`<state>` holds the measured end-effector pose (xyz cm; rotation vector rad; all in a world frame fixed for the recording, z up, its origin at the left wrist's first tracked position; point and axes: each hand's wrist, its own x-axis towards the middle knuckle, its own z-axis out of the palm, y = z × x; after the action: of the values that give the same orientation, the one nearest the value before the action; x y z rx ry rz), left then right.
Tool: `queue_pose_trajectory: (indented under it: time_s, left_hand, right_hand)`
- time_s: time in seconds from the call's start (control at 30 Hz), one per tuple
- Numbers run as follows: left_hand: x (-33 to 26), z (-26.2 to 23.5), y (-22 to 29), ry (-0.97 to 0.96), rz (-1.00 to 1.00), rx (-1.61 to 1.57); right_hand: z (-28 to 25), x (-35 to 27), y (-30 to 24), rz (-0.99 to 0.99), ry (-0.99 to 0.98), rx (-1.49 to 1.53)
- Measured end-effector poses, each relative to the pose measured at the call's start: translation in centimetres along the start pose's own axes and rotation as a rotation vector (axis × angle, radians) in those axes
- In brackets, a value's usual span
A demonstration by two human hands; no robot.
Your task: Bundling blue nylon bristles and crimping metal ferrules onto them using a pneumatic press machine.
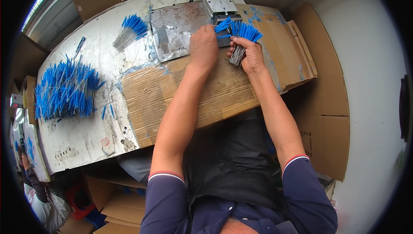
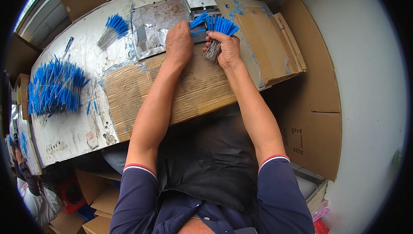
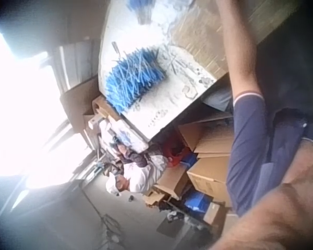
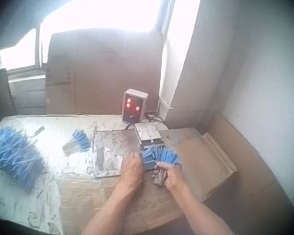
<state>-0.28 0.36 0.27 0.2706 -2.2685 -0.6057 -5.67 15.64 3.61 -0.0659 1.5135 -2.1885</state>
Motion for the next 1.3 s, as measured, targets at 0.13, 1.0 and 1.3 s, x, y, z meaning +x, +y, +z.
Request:
queue_pose_trajectory:
  time_s: [0.13,1.0,1.3]
  left_hand:
    - [0.1,-0.2,0.2,0.097,-0.143,-0.097]
    - [0.8,-1.2,1.2,0.295,-0.499,-0.593]
    - [0.5,-0.8,2.3,0.138,-0.498,-0.752]
  right_hand:
    - [0.8,-0.4,0.0,0.059,-0.054,-0.029]
    - [1.8,-1.0,0.6,-0.338,0.092,-0.149]
    - [2.1,-1.8,0.1,-0.348,-0.103,-0.388]
